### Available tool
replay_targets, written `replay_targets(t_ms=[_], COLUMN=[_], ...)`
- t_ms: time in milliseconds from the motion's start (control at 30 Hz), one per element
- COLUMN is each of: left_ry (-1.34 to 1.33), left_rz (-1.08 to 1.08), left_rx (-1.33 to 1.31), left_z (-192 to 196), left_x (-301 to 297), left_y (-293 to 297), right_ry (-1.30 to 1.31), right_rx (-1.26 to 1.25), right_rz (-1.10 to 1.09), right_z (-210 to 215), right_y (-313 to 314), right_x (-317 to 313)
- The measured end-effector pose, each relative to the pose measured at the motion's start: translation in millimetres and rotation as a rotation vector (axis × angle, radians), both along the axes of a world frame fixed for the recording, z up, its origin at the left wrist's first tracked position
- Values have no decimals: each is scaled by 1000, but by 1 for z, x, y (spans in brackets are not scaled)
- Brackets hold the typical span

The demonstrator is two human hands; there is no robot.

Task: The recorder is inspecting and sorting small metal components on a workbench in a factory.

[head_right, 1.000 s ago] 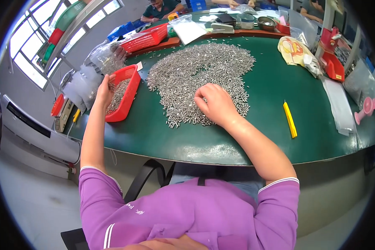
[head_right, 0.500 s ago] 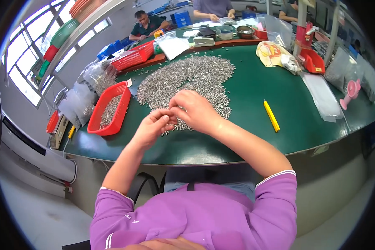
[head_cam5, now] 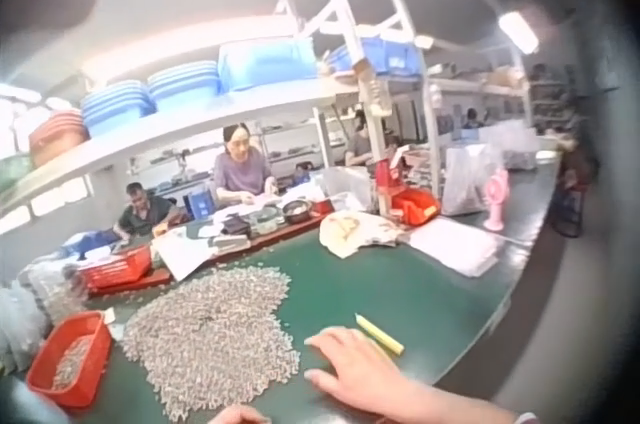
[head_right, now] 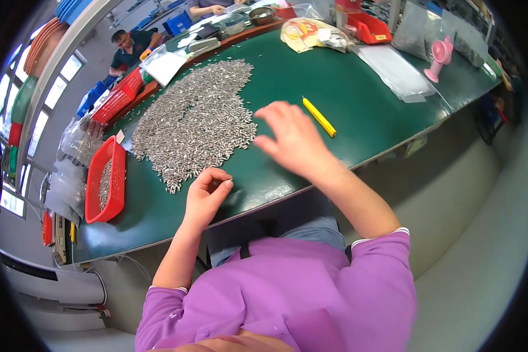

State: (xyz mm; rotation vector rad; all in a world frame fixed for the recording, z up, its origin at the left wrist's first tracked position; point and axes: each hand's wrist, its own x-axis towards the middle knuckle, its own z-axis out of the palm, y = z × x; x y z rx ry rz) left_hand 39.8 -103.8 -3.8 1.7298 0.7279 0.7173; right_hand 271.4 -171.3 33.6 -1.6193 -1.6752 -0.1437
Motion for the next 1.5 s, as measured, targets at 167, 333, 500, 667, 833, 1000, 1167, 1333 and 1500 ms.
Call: replay_targets(t_ms=[167,333,500,667,833,1000,1167,1333,1500], left_ry=[222,309,354,316,299,310,314,300,293], left_rz=[-76,-50,-31,-33,-46,-37,-27,-20,-11], left_rx=[651,762,763,745,751,729,668,663,665], left_z=[4,9,6,4,5,5,5,2,-1], left_x=[31,43,37,37,41,42,43,41,42], left_y=[-19,-25,-24,-25,-23,-23,-23,-22,-23], right_ry=[-158,-145,379,570,663,340,261,123,121], right_rx=[-163,-168,-71,-111,-342,-298,-445,-384,-398], right_rz=[-490,-467,-241,-27,2,-17,-32,-28,-32], right_z=[-28,-43,-23,-40,-46,-49,-35,-31,-32], right_y=[-10,-14,-62,-121,-132,-123,-117,-114,-114], right_x=[65,89,31,-21,-46,-56,-63,-67,-68])
